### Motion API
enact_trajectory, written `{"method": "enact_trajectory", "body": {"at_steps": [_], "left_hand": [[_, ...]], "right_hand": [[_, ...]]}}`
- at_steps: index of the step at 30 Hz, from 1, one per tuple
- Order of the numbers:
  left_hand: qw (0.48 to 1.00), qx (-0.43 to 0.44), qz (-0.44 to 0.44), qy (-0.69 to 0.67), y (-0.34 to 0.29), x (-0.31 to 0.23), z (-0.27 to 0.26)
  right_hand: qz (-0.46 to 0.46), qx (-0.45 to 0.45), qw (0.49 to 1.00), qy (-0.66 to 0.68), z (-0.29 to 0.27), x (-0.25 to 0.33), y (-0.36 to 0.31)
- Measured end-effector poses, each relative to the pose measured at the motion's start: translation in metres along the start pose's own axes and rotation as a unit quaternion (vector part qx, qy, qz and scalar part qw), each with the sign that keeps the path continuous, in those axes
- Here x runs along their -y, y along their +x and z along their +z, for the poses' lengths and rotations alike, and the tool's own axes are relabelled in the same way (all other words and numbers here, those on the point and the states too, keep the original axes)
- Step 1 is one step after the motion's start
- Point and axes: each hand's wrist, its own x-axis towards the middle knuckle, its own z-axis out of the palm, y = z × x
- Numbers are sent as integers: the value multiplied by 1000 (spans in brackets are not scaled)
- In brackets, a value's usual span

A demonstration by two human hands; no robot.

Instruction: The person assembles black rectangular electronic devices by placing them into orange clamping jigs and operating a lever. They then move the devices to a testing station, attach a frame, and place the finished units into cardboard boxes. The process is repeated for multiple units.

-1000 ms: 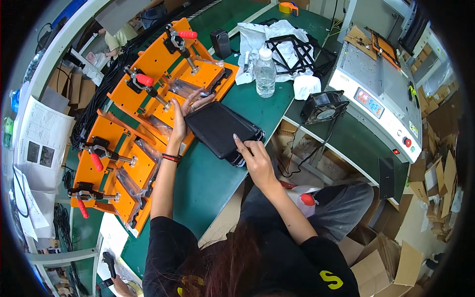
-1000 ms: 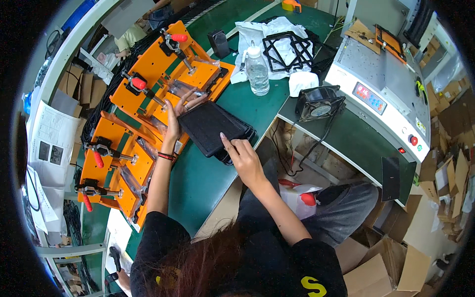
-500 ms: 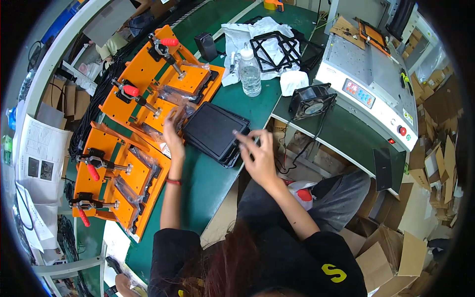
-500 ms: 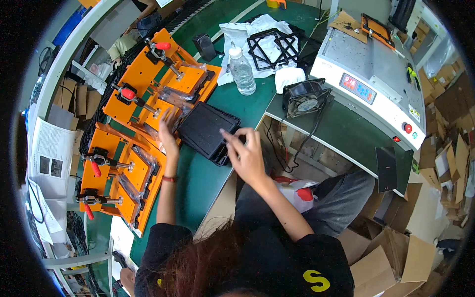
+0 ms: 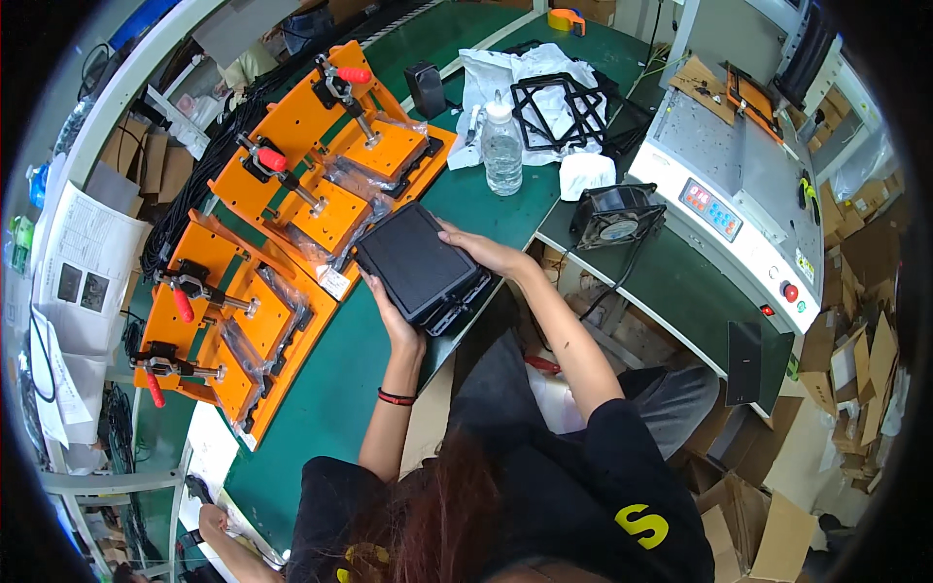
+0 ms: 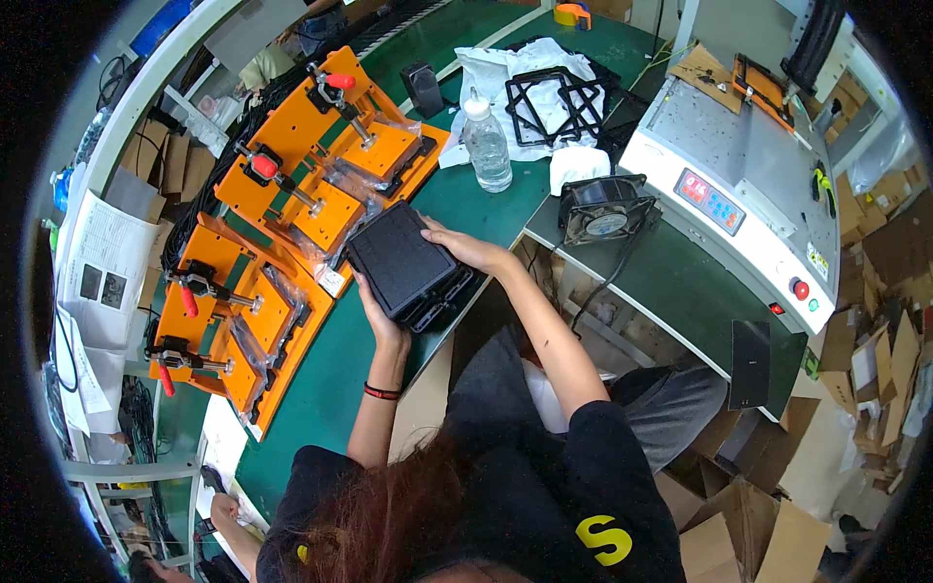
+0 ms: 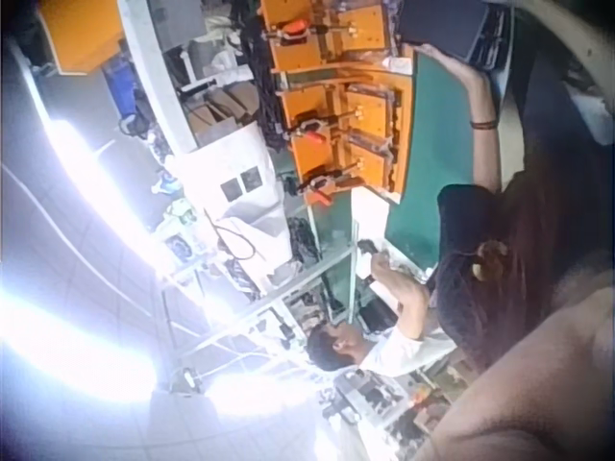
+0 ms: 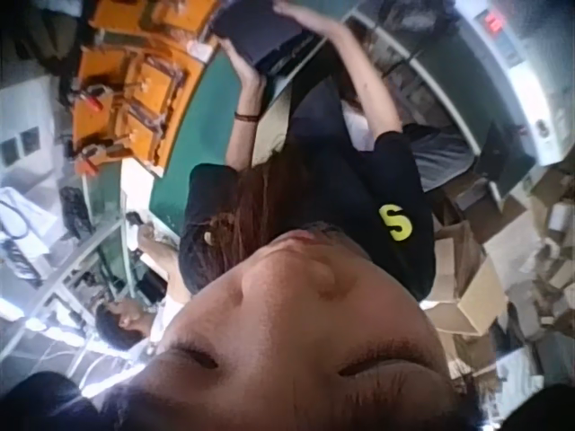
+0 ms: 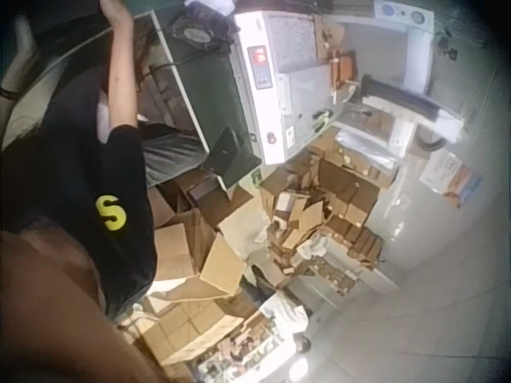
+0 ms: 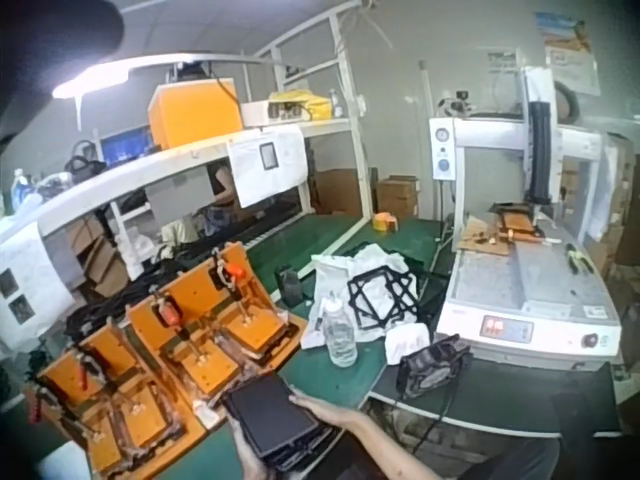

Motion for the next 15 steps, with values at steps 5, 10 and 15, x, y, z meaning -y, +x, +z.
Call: {"method": "enact_trajectory", "body": {"at_steps": [5,10,15], "left_hand": [[998,23,-58,-15,-5,-12,-6],[998,1,-56,27,-42,-39,-45],[993,-111,-31,25,-101,-75,-135]], "right_hand": [[-32,-21,999,-17,15,8,-10],[-40,-19,999,4,72,12,-37],[-82,72,994,-12,171,-7,-35]]}}
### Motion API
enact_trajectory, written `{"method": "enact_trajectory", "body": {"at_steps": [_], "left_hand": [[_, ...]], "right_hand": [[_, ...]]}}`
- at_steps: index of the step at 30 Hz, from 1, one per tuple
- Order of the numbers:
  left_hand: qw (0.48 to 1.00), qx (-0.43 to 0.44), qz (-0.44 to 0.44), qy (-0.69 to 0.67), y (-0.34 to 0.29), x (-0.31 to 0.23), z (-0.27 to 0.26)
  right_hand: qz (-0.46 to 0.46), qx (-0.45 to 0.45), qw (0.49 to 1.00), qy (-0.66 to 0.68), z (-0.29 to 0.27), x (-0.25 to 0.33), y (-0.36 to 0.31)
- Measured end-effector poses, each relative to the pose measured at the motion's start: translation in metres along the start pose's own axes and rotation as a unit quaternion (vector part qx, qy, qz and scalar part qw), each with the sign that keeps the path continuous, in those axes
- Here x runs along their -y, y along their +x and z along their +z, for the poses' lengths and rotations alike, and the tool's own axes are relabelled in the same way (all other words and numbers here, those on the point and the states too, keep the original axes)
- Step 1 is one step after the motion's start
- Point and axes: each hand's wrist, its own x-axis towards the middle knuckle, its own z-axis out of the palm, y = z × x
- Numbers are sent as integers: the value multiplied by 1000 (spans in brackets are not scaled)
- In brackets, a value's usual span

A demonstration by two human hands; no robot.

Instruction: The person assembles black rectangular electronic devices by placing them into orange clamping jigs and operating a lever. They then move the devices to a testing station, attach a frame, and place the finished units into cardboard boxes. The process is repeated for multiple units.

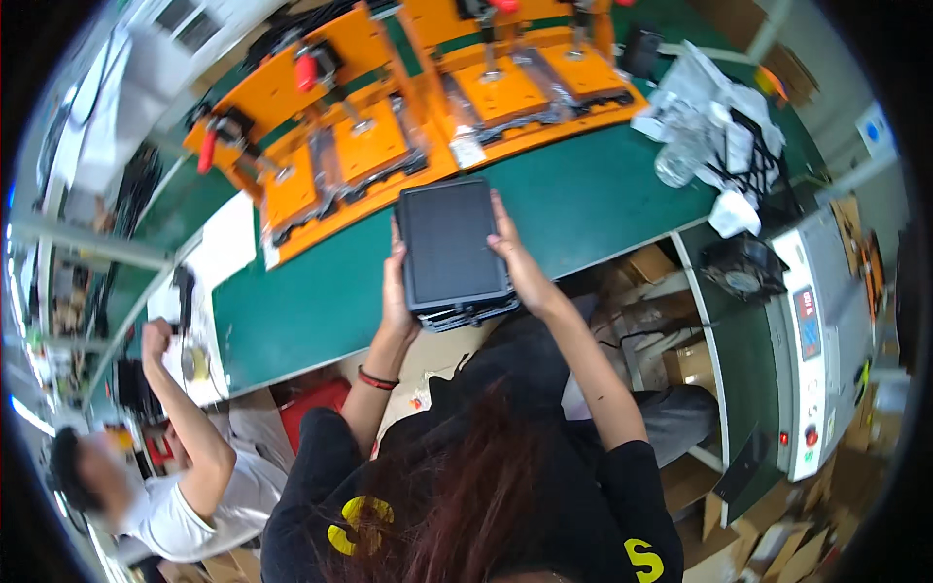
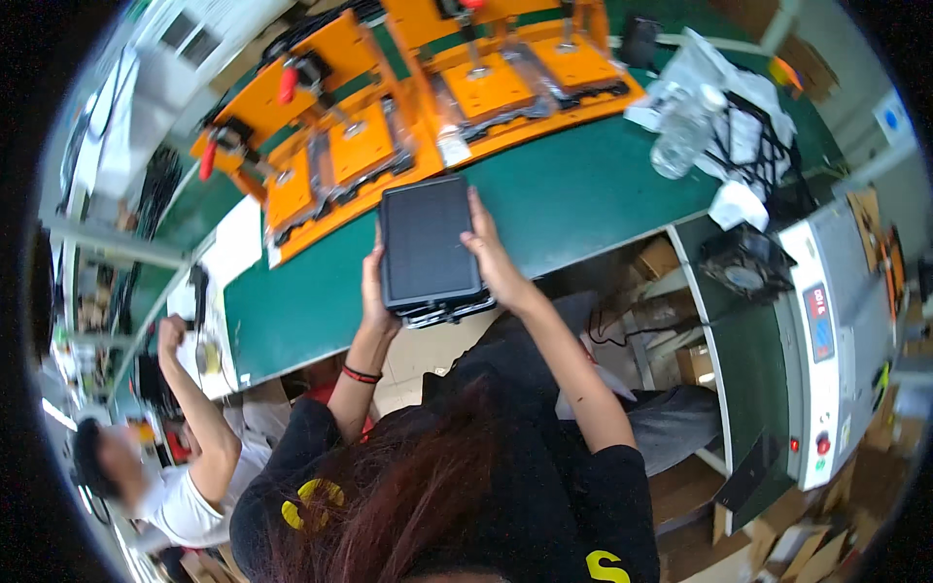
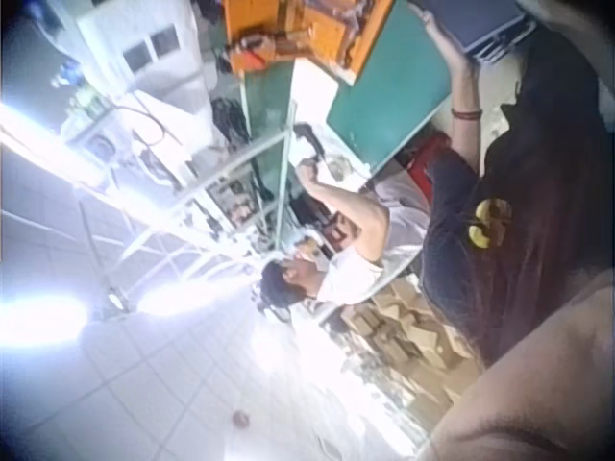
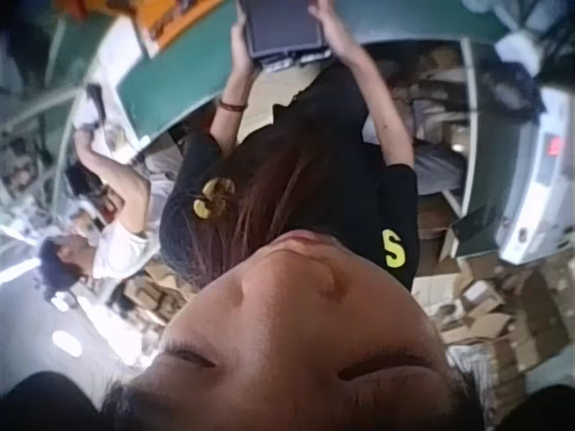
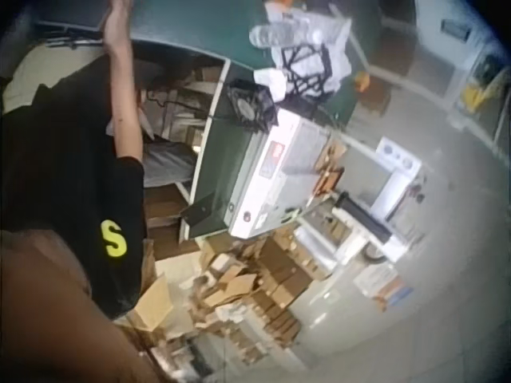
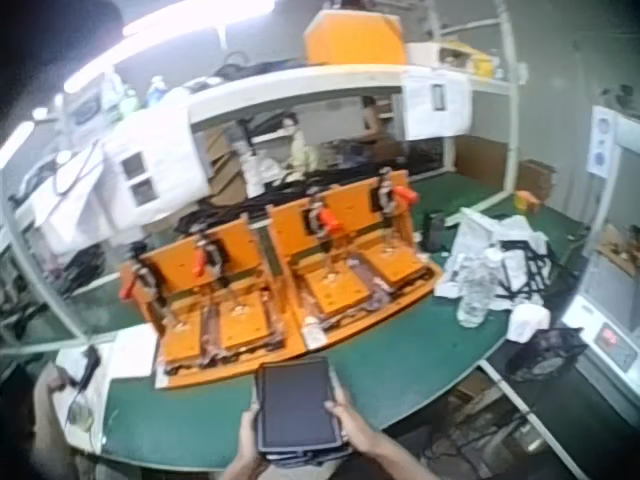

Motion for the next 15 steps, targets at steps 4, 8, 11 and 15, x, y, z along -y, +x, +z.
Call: {"method": "enact_trajectory", "body": {"at_steps": [4,8,11,15], "left_hand": [[989,-138,-23,-50,-55,-60,-76],[975,-218,29,-41,-86,-90,-163],[962,-264,64,-39,-101,-107,-217],[939,-332,92,-15,-101,-130,-303]], "right_hand": [[-24,118,991,-49,106,-19,20],[-46,189,980,-48,202,-30,35],[-33,224,974,-26,260,-37,44],[-7,265,964,10,327,-39,75]]}}
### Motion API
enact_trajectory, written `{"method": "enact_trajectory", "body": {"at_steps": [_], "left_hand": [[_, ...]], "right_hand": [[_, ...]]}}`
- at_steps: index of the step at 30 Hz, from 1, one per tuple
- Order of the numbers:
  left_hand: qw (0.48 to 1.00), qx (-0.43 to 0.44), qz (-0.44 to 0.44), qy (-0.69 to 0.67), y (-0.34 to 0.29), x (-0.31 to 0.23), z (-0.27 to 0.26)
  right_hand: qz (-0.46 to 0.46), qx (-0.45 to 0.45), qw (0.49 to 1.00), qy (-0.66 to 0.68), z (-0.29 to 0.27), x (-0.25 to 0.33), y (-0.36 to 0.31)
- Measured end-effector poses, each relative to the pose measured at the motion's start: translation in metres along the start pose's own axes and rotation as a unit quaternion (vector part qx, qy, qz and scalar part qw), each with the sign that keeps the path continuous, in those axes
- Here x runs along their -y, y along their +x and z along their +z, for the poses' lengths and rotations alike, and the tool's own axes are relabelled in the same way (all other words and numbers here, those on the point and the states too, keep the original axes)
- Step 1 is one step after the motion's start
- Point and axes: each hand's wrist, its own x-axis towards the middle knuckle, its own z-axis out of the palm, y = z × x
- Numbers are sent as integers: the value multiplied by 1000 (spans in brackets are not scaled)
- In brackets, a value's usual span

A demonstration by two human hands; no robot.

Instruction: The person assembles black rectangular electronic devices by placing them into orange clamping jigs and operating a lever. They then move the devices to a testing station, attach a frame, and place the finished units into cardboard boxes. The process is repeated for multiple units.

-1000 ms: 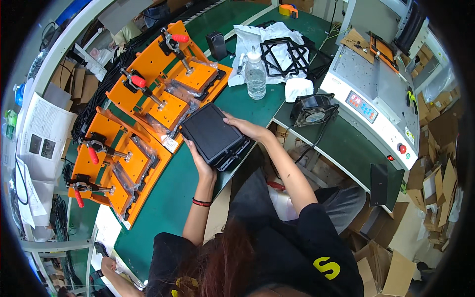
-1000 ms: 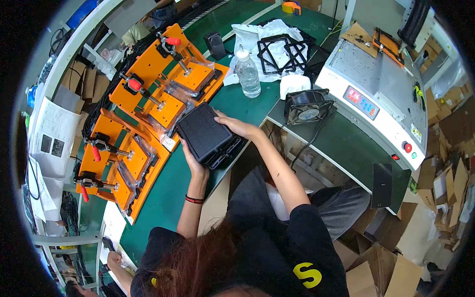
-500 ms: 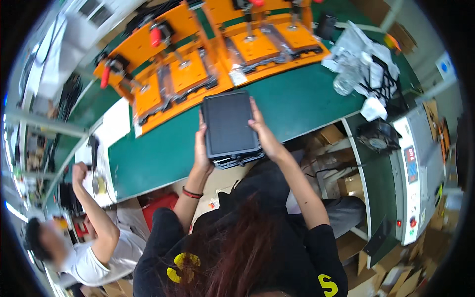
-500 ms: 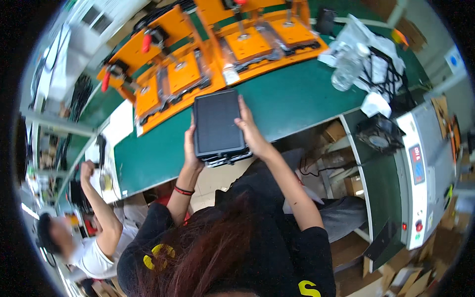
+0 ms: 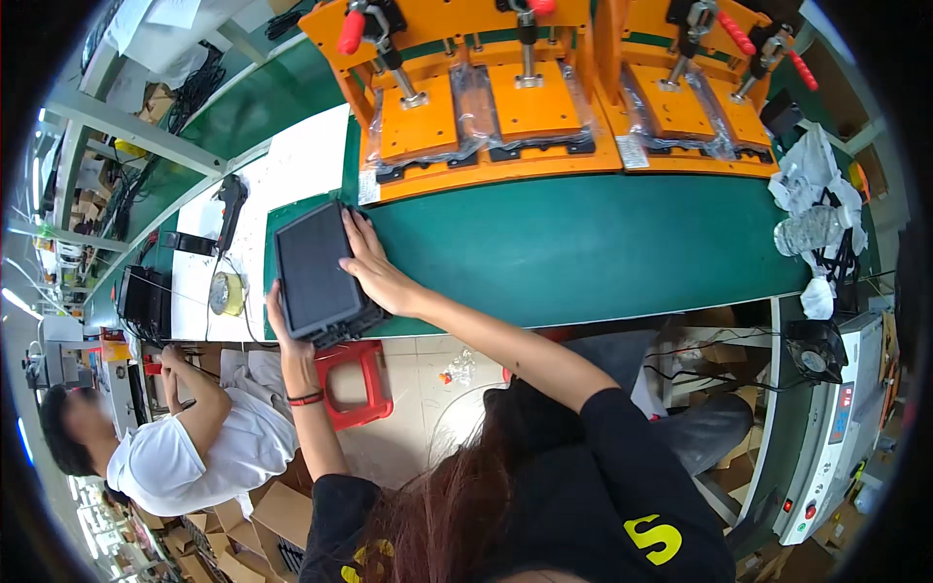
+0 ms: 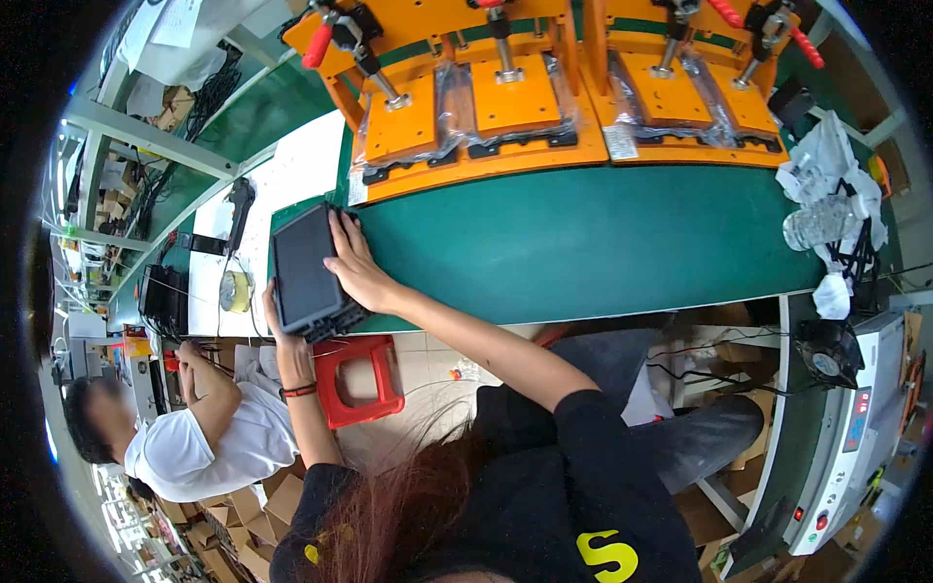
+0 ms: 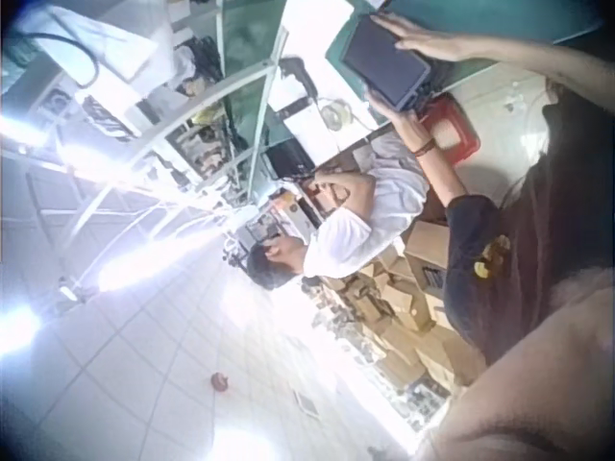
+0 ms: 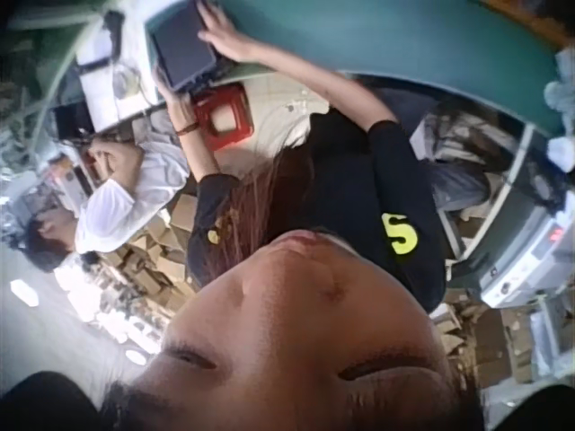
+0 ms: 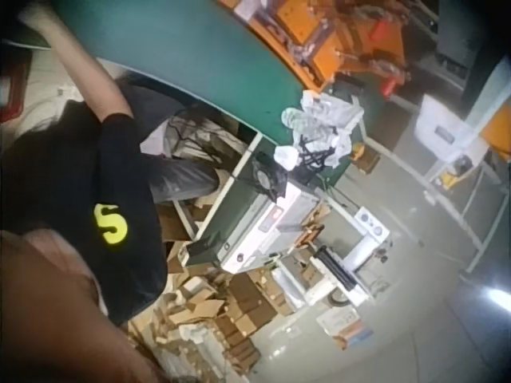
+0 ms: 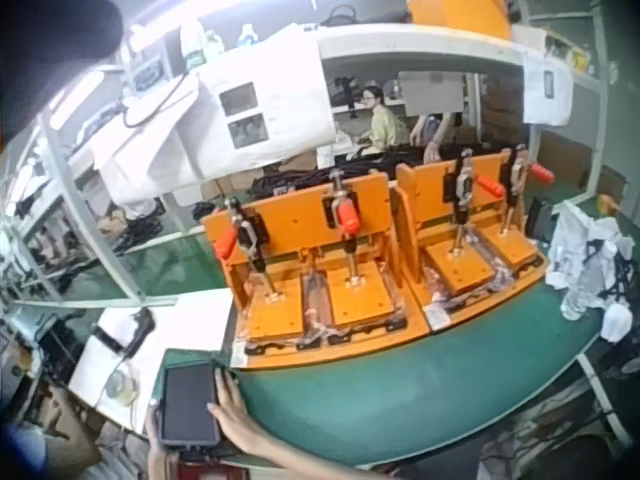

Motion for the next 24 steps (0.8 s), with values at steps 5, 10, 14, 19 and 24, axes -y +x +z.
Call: {"method": "enact_trajectory", "body": {"at_steps": [5,10,14,19,24], "left_hand": [[1000,8,11,-1,73,-28,-27],[996,72,48,31,127,-52,16],[989,149,-9,-19,196,-54,12],[979,202,-35,-4,244,-50,64],[985,152,3,79,238,-59,89]], "right_hand": [[12,-12,1000,-17,25,-12,74],[-22,-106,994,-23,20,-39,136],[-35,-152,985,-70,8,-31,163],[37,-226,967,-111,-27,-40,199],[-23,-310,946,-93,-37,-29,197]]}}
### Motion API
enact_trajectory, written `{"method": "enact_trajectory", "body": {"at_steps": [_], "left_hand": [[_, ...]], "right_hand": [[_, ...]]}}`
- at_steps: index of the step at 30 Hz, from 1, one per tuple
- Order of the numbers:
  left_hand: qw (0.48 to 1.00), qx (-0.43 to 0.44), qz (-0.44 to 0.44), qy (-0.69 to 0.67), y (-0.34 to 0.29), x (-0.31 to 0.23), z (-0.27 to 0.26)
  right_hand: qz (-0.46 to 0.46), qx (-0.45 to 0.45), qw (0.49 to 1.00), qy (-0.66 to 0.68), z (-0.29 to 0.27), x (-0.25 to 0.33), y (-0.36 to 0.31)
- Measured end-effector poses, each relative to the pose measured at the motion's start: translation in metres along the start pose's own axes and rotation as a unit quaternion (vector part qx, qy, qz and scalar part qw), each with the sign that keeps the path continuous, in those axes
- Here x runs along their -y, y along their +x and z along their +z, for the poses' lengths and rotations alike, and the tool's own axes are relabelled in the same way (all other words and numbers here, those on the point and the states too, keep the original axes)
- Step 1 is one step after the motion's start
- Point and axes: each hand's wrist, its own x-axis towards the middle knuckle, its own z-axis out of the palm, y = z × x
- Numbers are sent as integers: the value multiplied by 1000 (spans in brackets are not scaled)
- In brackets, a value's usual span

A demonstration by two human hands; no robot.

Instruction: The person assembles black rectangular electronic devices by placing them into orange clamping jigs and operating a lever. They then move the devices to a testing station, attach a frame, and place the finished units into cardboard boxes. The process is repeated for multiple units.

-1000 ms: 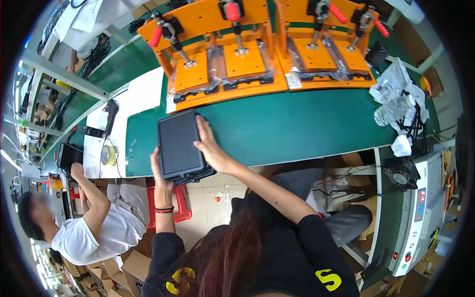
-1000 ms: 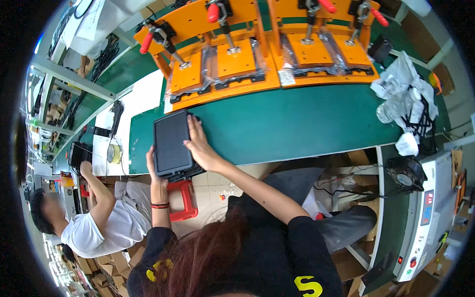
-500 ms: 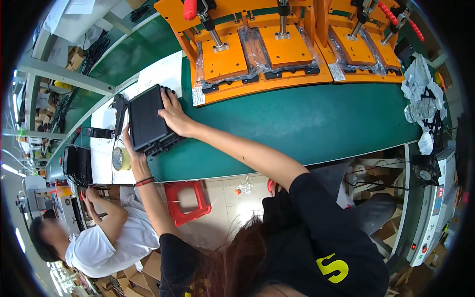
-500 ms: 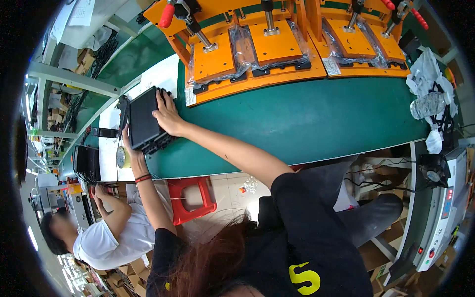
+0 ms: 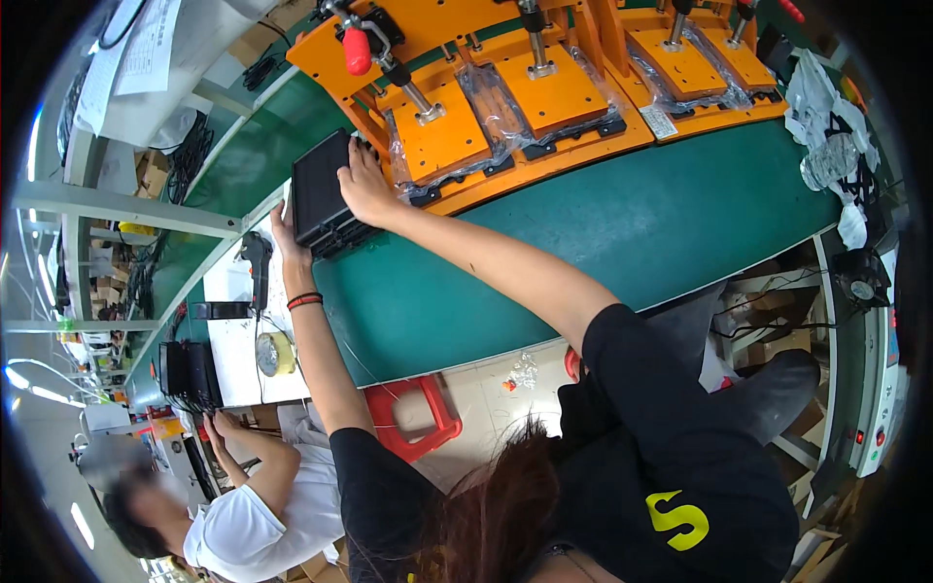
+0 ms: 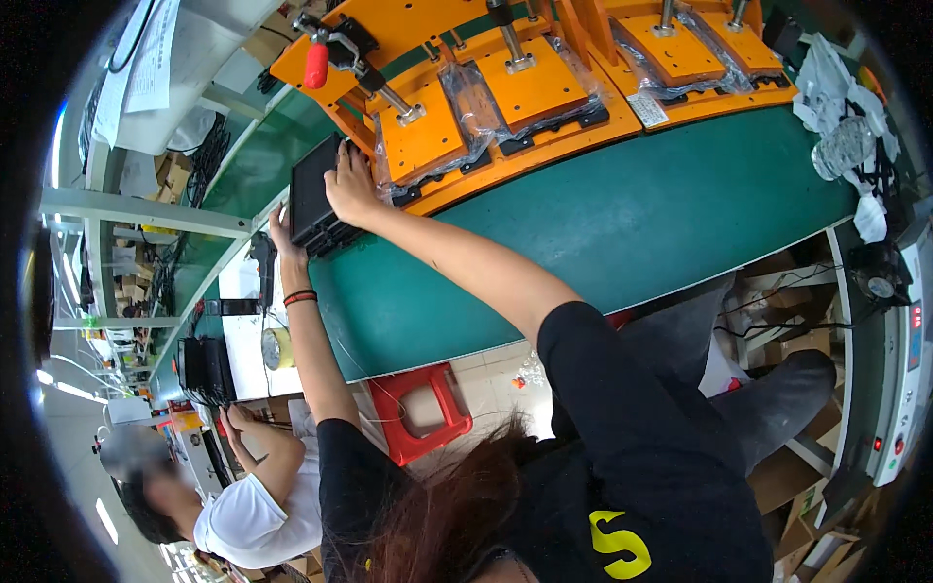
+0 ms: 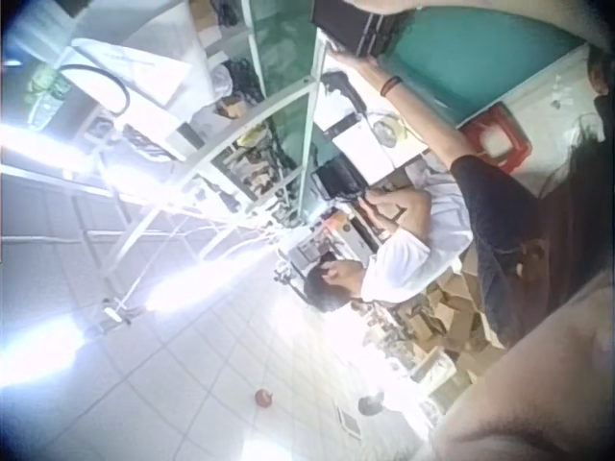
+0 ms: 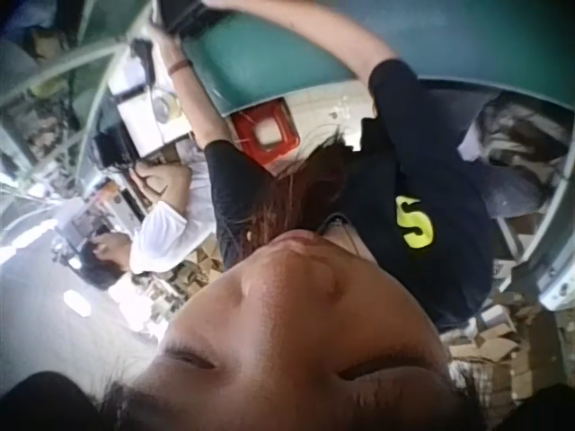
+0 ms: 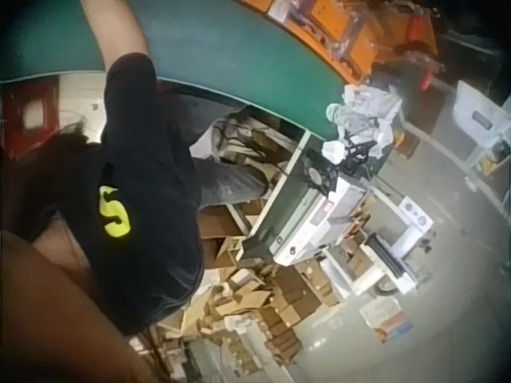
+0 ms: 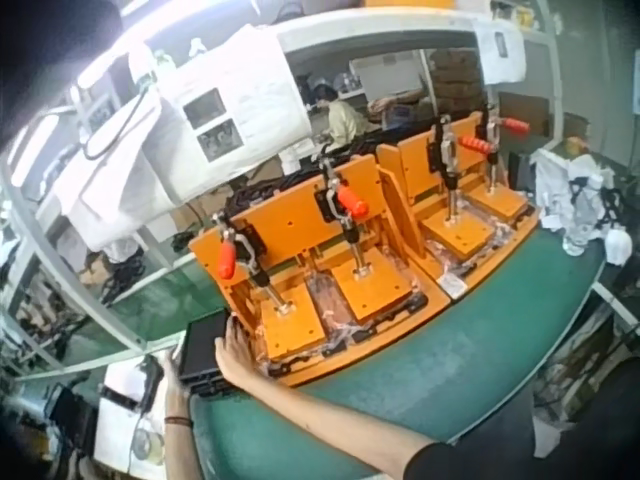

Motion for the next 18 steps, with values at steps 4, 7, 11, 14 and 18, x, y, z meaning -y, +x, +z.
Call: {"method": "enact_trajectory", "body": {"at_steps": [4,7,11,14,18], "left_hand": [[965,-137,223,8,-34,-11,-25],[904,-141,399,66,-149,-5,77],[939,133,302,-91,-288,77,217],[906,389,122,-117,-355,111,284],[757,652,44,-19,-406,147,334]], "right_hand": [[-33,79,996,1,-26,45,-66],[-100,114,986,73,-113,77,-131],[-190,91,974,-78,-229,111,-211],[-137,-1,958,-250,-298,129,-256],[-121,-262,910,-299,-403,150,-307]]}}
